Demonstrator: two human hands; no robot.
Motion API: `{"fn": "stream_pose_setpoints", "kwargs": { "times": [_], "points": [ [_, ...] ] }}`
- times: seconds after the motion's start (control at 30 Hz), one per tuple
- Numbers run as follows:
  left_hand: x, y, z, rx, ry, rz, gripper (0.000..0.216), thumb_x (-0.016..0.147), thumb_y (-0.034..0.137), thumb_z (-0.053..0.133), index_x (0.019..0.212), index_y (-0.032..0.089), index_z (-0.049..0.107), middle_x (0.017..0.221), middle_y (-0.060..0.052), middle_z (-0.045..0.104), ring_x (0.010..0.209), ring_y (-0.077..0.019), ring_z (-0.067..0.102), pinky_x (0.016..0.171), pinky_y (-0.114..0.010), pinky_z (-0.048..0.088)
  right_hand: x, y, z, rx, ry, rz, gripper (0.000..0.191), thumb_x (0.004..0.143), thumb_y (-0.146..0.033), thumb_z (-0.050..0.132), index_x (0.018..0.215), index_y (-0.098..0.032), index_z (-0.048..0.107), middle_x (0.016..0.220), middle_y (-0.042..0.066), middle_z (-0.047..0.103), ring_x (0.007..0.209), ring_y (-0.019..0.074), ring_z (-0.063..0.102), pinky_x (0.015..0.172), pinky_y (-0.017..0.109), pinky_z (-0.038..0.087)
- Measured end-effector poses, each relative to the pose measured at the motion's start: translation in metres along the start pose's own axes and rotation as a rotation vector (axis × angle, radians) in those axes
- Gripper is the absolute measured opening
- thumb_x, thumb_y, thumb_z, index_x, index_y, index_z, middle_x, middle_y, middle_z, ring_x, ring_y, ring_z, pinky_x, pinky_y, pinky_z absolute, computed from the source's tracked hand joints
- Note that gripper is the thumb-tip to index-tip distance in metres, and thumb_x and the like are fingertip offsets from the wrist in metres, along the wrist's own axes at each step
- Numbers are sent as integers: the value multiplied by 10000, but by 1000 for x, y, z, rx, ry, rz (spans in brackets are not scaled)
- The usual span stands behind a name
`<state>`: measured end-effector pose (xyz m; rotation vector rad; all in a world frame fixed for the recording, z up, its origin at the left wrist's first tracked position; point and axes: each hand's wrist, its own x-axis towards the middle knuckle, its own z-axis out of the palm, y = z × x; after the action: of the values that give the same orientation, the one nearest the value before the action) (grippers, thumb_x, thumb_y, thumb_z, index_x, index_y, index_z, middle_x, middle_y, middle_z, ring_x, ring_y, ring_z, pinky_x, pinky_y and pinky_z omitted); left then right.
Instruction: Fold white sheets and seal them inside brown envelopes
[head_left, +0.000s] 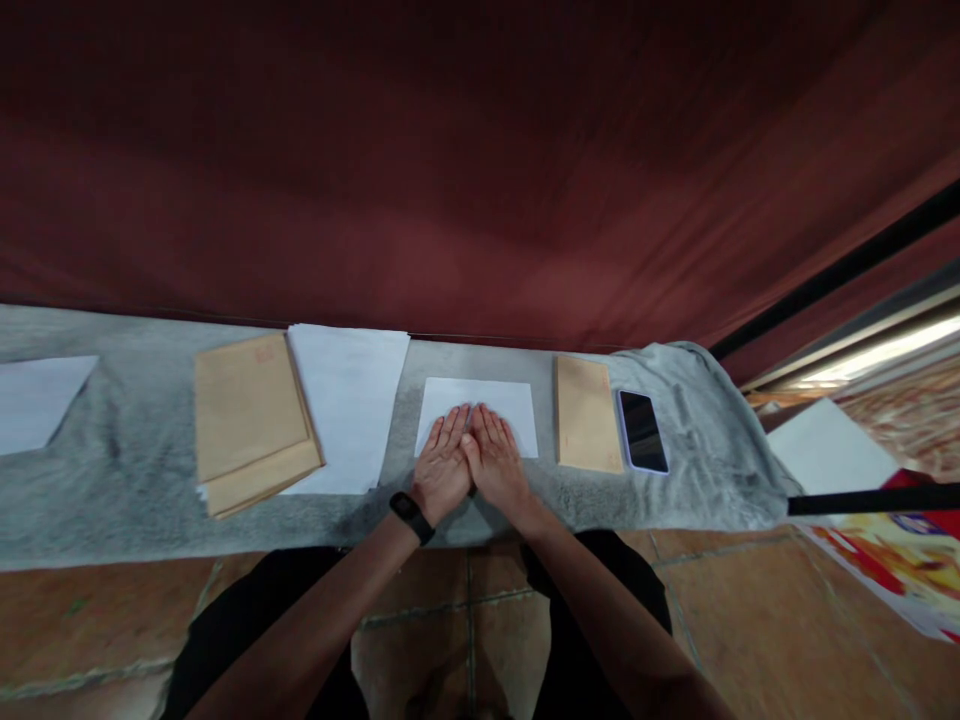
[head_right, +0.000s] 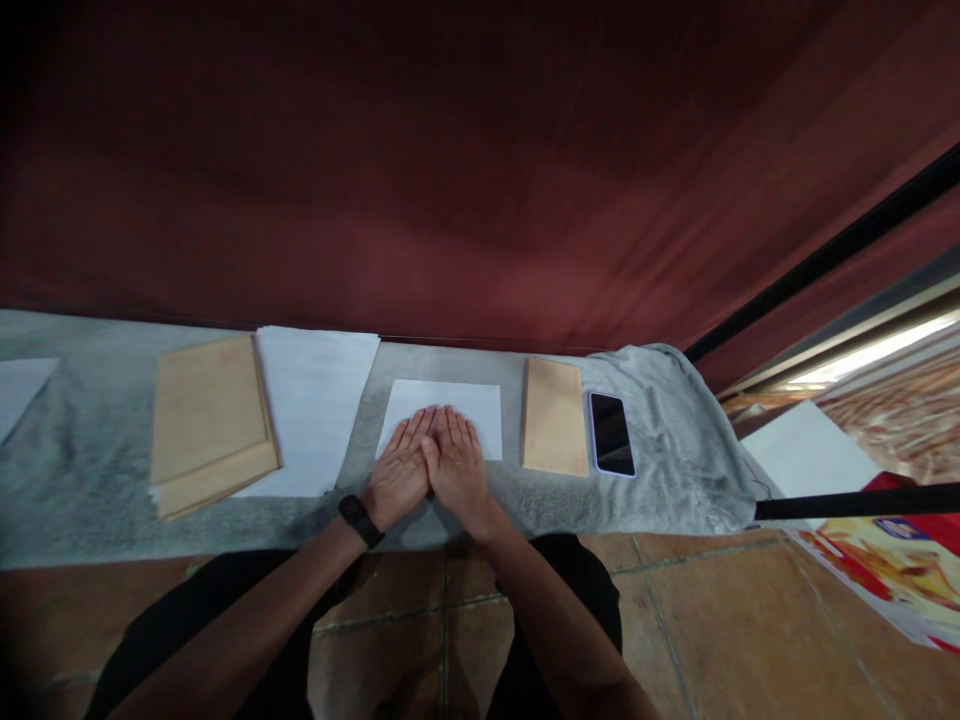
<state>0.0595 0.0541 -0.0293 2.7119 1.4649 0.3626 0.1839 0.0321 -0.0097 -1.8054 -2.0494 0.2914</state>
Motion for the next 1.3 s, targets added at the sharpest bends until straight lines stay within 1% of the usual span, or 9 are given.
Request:
{"fn": "stream_pose_setpoints", "kwargs": {
  "times": [0.17,0.4,0.57,0.7,0.83,0.97,1.07,1.2,1.3],
  "points": [
    [-1,-2,-4,-8,19,-52,566,1024,195,250,1572,85,343,1656,-146,315,1558,-247,225,1274,-460,226,1,11,7,-72,13,-11,570,1094,-359,216,1570,-84,365,1643,136,330,1541,238,275,1271,454,191],
    [-1,-4,-11,-30,52,-87,575,1031,299,317,1570,100,353,1652,-147,317,1548,-252,257,1273,-458,219,2,25,8,-158,66,2,562,1091,-359,277,1585,-96,332,1651,138,312,1544,251,266,1260,464,202],
    [0,-8,-12,-24,57,-126,592,1042,359,306,1559,77,370,1654,-162,300,1545,-267,264,1270,-453,217,2,37,5,-217,109,11,567,1091,-373,303,1574,-80,351,1642,160,321,1528,272,306,1239,471,253],
    [1,-15,-12,-22,44,-175,618,1038,373,297,1553,39,363,1648,-182,299,1542,-275,271,1268,-450,215,2,44,6,-253,143,44,588,1091,-398,310,1573,-64,347,1626,176,343,1510,285,343,1226,476,287],
    [5,-22,-11,-30,47,-261,628,1021,355,322,1551,20,360,1644,-189,308,1541,-289,275,1267,-463,214,2,47,6,-273,179,77,598,1089,-397,323,1556,-26,365,1610,201,363,1491,301,376,1227,480,288],
    [13,-24,-14,-34,88,-340,631,1011,335,316,1524,-26,384,1615,-230,348,1531,-322,293,1261,-504,219,9,47,1,-251,192,146,585,1090,-375,316,1525,5,407,1589,227,388,1488,320,377,1226,510,280],
    [24,-19,-19,-45,101,-265,611,1022,328,282,1527,3,394,1602,-203,394,1527,-293,310,1265,-485,223,20,42,-4,-182,158,155,573,1095,-368,272,1532,-24,412,1585,203,409,1496,295,368,1229,502,279],
    [40,-8,-20,-72,69,-88,574,1009,256,285,1531,54,410,1607,-148,415,1538,-251,288,1270,-448,225,38,28,-6,-79,82,75,550,1101,-361,228,1534,-94,438,1605,133,409,1515,231,336,1248,436,260],
    [50,-6,-14,-77,22,-63,582,981,203,307,1538,67,403,1607,-147,418,1534,-262,298,1261,-469,236,46,21,-1,-50,54,59,539,1102,-329,206,1517,-106,468,1596,113,433,1510,206,342,1251,410,254]
  ]
}}
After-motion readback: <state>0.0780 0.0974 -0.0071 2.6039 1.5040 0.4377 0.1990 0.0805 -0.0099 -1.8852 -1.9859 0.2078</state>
